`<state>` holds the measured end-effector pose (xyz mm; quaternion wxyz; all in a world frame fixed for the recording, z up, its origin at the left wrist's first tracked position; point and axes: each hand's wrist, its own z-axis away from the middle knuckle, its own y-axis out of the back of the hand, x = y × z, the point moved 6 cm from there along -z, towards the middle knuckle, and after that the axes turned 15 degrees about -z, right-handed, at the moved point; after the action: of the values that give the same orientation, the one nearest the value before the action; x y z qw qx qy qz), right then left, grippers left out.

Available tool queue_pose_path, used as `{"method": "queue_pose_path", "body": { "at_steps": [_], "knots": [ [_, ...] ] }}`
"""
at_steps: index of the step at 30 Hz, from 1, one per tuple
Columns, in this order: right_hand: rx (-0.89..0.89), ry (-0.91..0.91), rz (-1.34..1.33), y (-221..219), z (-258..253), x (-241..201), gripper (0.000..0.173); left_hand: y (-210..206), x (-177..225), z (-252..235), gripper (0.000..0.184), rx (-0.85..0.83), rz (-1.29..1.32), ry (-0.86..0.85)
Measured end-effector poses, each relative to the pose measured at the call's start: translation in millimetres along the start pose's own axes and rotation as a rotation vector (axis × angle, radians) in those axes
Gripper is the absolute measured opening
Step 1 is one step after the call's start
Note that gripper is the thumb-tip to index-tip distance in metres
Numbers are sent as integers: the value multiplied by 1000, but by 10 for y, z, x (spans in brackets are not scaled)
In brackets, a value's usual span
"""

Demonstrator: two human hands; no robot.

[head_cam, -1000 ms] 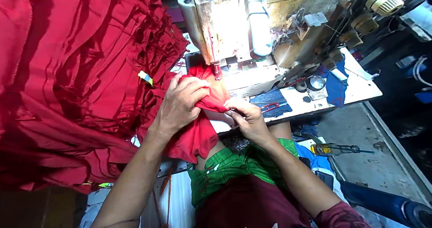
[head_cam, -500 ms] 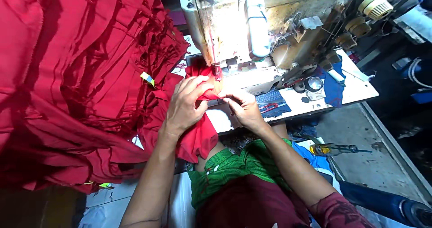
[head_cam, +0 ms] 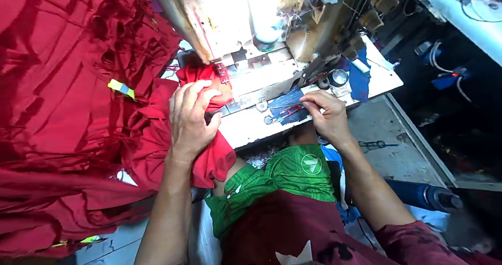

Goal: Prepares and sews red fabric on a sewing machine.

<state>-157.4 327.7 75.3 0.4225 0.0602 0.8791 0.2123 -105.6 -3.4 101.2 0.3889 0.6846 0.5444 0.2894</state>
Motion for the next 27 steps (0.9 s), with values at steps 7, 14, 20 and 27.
{"method": "queue_pose_path", "body": {
  "at_steps": [7, 14, 20, 27],
  "knots": [
    [-325, 87, 250, -401, -38, 63, 19, 15, -9, 8, 43, 16, 11, 22],
    [-368, 119, 359, -559, -65, 194, 24, -4, -22, 34, 42, 9, -5, 30],
    [-159, 187, 138, -374, -100, 95, 19, 7, -53, 19, 46, -8, 30, 19],
    [8, -3, -178, 227, -162, -137, 30, 310, -108, -82, 35, 217, 241, 185]
  ]
}}
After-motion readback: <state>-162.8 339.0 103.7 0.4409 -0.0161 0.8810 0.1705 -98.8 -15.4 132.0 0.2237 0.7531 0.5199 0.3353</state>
